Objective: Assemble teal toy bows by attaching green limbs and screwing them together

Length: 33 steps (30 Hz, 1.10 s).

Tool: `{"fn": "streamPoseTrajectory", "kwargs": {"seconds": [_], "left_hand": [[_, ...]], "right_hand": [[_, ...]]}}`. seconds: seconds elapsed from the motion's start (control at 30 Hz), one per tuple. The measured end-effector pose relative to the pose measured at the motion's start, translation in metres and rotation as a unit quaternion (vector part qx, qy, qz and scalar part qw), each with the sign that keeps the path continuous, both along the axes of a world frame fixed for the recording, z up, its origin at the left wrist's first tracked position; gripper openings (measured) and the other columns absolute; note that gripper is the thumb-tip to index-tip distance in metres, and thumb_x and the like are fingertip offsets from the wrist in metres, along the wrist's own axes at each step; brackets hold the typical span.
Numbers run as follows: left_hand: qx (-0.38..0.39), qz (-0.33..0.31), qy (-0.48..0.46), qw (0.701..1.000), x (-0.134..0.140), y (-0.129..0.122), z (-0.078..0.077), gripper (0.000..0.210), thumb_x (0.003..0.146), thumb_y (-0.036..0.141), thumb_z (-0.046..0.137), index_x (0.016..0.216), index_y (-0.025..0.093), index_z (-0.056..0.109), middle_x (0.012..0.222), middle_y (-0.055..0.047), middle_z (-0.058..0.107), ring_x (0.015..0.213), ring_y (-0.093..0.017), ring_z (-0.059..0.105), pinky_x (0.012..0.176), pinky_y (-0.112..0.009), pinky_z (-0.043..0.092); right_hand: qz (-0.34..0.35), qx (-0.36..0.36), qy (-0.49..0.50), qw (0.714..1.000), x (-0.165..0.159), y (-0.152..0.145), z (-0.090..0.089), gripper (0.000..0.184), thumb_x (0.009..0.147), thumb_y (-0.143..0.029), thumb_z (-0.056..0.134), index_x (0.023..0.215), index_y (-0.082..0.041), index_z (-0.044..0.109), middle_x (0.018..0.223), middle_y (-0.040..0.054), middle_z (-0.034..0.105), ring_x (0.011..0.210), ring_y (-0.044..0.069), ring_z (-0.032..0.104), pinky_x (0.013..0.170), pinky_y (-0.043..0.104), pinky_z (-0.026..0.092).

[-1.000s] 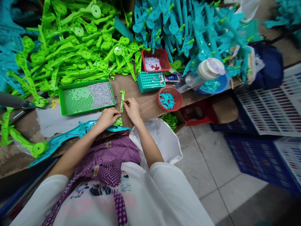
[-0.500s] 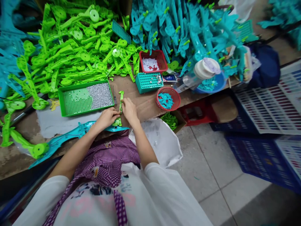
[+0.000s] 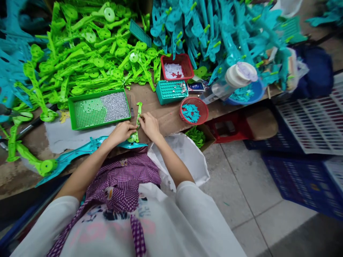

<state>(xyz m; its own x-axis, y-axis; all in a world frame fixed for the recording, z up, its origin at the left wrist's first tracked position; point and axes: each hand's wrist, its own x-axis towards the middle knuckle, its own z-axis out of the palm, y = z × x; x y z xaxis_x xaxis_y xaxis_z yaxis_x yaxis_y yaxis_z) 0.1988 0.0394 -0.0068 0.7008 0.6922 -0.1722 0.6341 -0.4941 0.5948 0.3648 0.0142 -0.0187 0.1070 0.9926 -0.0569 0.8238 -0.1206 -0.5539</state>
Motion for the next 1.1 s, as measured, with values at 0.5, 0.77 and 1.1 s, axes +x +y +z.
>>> {"fn": "streamPoseTrajectory", "kwargs": {"seconds": [0.5, 0.77, 1.1], "left_hand": [[0.04, 0.079, 0.01, 0.996, -0.014, -0.029, 0.014, 0.029, 0.09, 0.018, 0.051, 0.108, 0.019, 0.074, 0.1, -0.009, 0.072, 0.09, -0.022, 0.064, 0.084, -0.034, 0.049], [0.049, 0.092, 0.021, 0.994, -0.009, -0.03, 0.014, 0.031, 0.089, 0.016, 0.048, 0.107, 0.016, 0.074, 0.099, -0.011, 0.07, 0.091, -0.023, 0.063, 0.086, -0.035, 0.048], [0.038, 0.082, 0.011, 0.996, -0.018, -0.02, 0.005, 0.026, 0.086, 0.014, 0.051, 0.101, 0.018, 0.073, 0.094, -0.007, 0.066, 0.089, -0.021, 0.061, 0.083, -0.032, 0.047]], "right_hand": [[-0.029, -0.074, -0.101, 0.992, -0.016, 0.002, 0.021, 0.042, 0.099, -0.049, 0.036, 0.11, -0.02, 0.065, 0.114, 0.0136, 0.067, 0.094, 0.028, 0.065, 0.074, 0.036, 0.045], [0.028, -0.058, -0.05, 0.997, -0.003, -0.01, 0.018, 0.038, 0.098, -0.043, 0.043, 0.126, -0.024, 0.061, 0.116, 0.0106, 0.063, 0.108, 0.027, 0.062, 0.08, 0.034, 0.047], [0.066, -0.092, -0.006, 0.994, 0.008, -0.003, 0.016, 0.041, 0.09, -0.04, 0.058, 0.128, -0.025, 0.063, 0.113, 0.0092, 0.06, 0.104, 0.026, 0.062, 0.084, 0.034, 0.047]]}}
